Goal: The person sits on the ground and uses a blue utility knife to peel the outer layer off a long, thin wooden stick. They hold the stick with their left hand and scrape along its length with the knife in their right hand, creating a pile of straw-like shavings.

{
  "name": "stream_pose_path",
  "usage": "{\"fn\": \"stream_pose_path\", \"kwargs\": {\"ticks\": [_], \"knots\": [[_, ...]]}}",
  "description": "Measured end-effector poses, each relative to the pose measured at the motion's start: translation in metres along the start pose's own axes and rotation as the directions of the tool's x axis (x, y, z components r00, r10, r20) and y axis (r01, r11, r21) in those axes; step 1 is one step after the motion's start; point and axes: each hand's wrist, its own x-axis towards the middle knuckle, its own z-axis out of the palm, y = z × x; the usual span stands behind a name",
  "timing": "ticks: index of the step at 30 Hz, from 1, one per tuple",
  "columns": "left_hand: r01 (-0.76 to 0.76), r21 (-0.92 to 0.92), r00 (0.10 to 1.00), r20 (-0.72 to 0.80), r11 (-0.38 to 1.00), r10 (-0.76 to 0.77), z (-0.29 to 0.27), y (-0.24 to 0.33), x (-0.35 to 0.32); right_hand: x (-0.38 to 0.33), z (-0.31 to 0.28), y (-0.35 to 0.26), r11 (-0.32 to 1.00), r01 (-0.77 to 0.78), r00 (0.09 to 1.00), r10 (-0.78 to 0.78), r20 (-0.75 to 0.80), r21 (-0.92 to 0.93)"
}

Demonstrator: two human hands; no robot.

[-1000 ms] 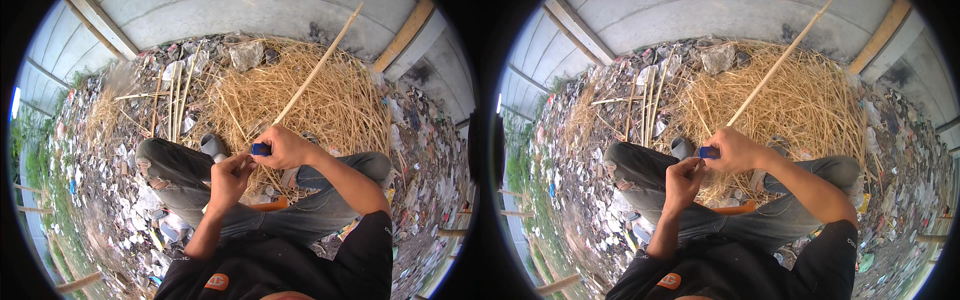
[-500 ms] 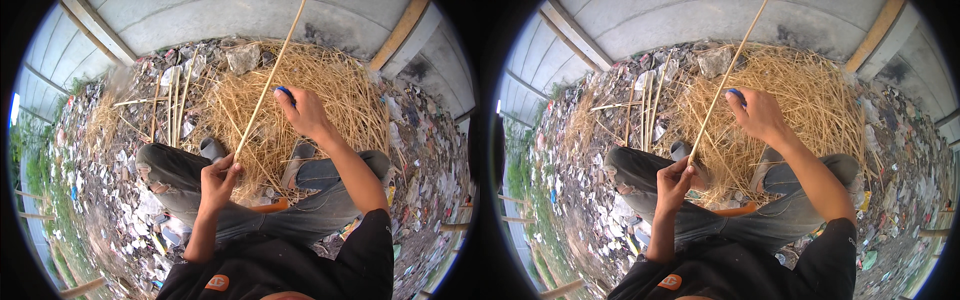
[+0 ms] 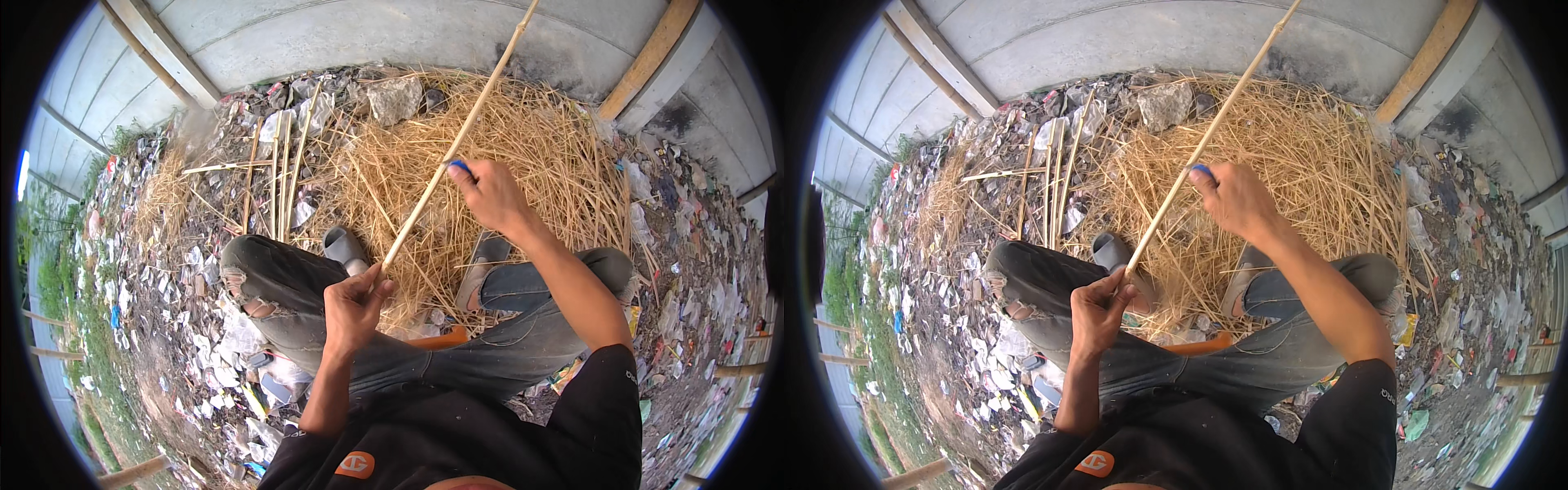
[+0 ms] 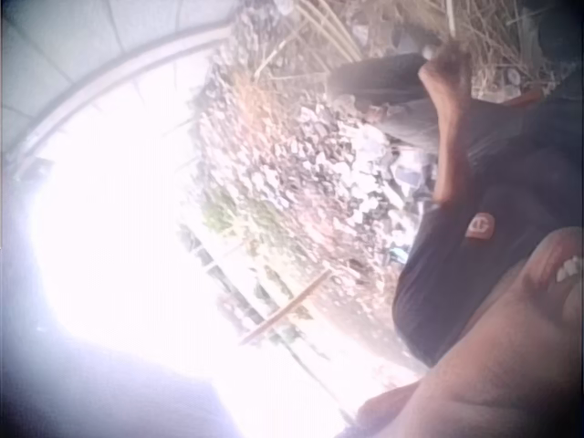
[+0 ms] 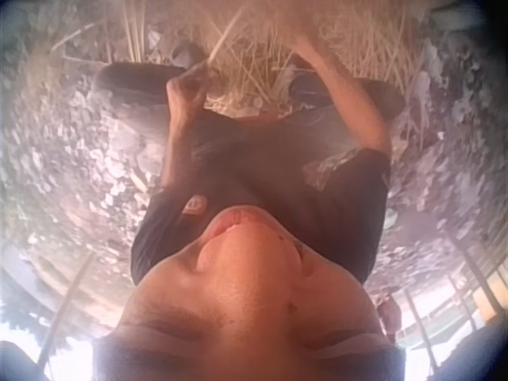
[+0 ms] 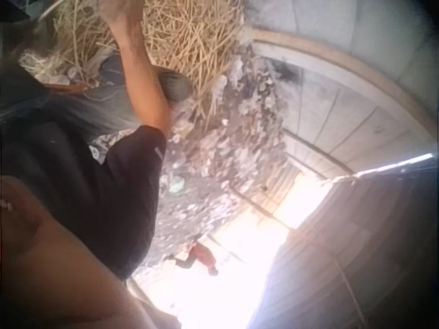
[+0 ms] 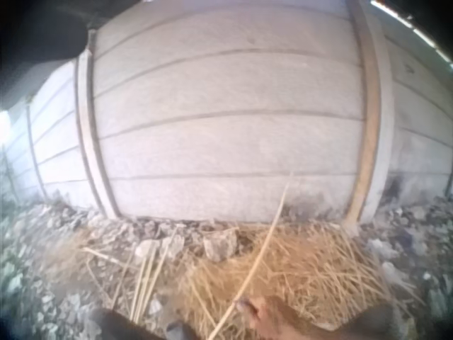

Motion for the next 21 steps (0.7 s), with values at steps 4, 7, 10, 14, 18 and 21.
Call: {"fn": "stream_pose_path", "kwargs": {"ticks": [4, 7, 10, 14, 18, 21], "knots": [[0.016, -0.010, 1.000, -0.025, 1.000, -0.017, -0.004, -0.013, -0.003, -0.010, 0.029, -0.005, 0.993, 0.121, 0.993, -0.120, 0.015, -0.007], [0.019, -0.036, 1.000, -0.022, 0.999, -0.020, -0.005, -0.012, -0.005, 0.023, -0.003, 0.008, 0.997, -0.056, 0.998, 0.054, -0.035, -0.055], [-0.021, 0.003, 1.000, 0.005, 1.000, 0.021, -0.002, -0.012, 0.000, 0.031, -0.026, 0.013, 0.998, -0.063, 0.992, 0.060, -0.111, -0.023], [0.015, -0.129, 1.000, 0.001, 0.992, -0.015, 0.012, -0.005, 0.019, -0.025, 0.036, -0.016, 0.986, 0.160, 0.987, -0.161, 0.006, 0.052], [0.028, -0.133, 1.000, 0.016, 0.991, -0.026, 0.006, -0.020, 0.016, -0.013, 0.026, -0.018, 0.998, 0.029, 0.989, -0.021, 0.146, -0.053], [0.045, -0.130, 0.999, 0.034, 0.991, -0.041, 0.005, -0.006, 0.016, -0.001, 0.006, -0.021, 0.999, -0.007, 0.998, 0.010, 0.059, -0.039]]}}
